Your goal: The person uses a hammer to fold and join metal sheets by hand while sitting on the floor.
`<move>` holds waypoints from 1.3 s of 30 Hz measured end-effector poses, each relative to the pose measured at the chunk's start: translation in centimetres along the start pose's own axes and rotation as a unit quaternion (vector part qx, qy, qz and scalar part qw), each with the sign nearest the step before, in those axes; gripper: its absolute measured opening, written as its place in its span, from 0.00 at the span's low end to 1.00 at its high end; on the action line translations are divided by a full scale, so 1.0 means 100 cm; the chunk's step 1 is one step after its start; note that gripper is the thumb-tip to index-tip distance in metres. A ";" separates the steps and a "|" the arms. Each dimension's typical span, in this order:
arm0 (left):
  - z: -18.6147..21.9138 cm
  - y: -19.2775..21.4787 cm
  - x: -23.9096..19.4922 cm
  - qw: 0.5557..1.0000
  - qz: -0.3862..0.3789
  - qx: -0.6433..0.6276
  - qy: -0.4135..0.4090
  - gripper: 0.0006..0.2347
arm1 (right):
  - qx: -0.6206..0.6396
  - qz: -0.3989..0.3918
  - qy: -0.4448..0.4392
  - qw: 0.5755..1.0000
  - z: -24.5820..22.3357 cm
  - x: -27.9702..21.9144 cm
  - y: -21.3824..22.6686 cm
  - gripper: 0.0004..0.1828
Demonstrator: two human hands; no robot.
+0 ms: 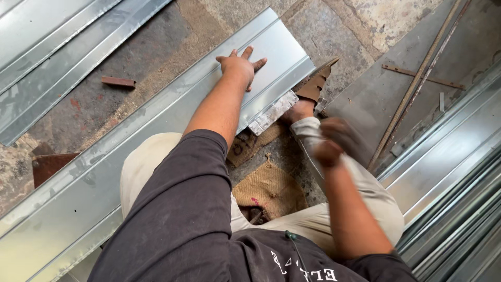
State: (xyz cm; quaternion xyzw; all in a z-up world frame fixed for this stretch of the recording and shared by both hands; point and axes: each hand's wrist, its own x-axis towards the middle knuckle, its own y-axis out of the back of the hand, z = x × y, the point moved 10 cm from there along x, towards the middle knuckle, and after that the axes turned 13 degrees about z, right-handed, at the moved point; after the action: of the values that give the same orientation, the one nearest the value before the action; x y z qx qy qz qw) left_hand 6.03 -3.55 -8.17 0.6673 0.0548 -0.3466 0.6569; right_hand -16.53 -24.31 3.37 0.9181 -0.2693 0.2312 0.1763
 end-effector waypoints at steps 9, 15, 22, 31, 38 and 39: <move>0.000 0.015 -0.005 1.000 0.023 -0.010 0.004 0.50 | 0.175 0.036 -0.159 0.971 -0.019 0.057 0.037 0.25; 0.000 0.007 -0.004 1.000 -0.004 0.001 0.005 0.50 | 0.225 0.086 0.166 0.956 -0.152 0.111 0.094 0.29; -0.001 0.006 -0.007 1.000 -0.006 0.005 0.005 0.50 | -0.188 -0.067 -0.003 0.980 0.031 -0.013 -0.013 0.23; -0.005 0.017 -0.014 0.998 0.043 -0.043 -0.002 0.46 | -0.175 -0.097 -0.217 0.955 0.004 -0.013 0.017 0.30; -0.077 0.027 -0.007 0.967 0.250 -0.036 0.019 0.38 | -0.122 -0.066 -0.355 0.925 0.020 -0.060 0.037 0.30; -0.101 0.023 -0.011 0.962 0.248 -0.088 0.077 0.39 | -0.128 -0.061 -0.343 0.929 0.021 -0.058 0.038 0.31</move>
State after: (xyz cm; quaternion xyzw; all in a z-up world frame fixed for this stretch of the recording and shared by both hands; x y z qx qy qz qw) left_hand 10.38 5.79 -6.67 0.6241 -0.0314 -0.1142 0.7723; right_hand -22.37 -25.87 -0.67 0.9258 -0.2840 -0.1453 0.2029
